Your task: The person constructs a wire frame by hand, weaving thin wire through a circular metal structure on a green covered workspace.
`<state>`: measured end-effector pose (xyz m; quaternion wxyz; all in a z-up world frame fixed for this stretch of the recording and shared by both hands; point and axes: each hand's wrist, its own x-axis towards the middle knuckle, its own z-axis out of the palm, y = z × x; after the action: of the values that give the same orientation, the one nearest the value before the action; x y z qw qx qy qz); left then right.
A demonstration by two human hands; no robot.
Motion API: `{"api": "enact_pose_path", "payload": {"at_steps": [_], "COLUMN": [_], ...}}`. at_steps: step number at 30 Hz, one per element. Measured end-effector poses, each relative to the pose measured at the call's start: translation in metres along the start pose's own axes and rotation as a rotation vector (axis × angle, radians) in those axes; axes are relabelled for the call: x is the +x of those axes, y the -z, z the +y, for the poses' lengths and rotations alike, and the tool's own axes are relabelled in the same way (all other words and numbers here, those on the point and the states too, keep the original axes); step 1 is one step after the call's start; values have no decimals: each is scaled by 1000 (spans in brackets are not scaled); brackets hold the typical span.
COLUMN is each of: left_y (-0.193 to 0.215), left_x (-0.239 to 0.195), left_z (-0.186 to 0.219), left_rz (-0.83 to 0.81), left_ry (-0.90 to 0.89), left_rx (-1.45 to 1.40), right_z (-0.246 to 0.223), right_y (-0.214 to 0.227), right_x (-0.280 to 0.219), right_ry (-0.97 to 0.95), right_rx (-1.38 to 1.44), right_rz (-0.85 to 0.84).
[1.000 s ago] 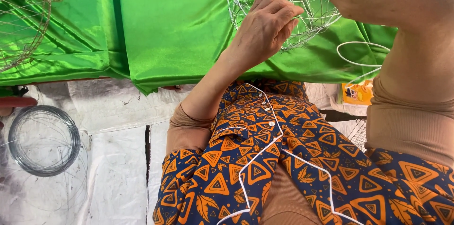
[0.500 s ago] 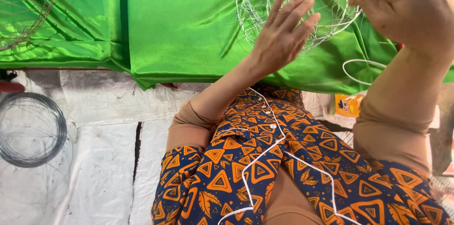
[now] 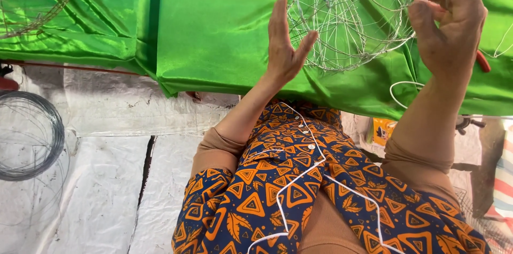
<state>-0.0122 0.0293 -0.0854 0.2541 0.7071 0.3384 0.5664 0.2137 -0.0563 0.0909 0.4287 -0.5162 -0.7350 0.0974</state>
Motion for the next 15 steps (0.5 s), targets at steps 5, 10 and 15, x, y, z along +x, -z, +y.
{"api": "enact_pose_path", "payload": {"at_steps": [5,10,15], "left_y": [-9,-35,-55], "left_x": [-11,-14,-8], "left_z": [-13,3,35], "left_rz": [-261,-198,-144], "left_ry": [246,116,2], "left_rx": [-234,-398,-398], "right_z": [26,46,91], "right_y": [-11,9,50], "right_x": [10,16,16], "right_ry": [39,-53,-136], "right_rx": [36,185,60], "right_rz": [218,273,277]}}
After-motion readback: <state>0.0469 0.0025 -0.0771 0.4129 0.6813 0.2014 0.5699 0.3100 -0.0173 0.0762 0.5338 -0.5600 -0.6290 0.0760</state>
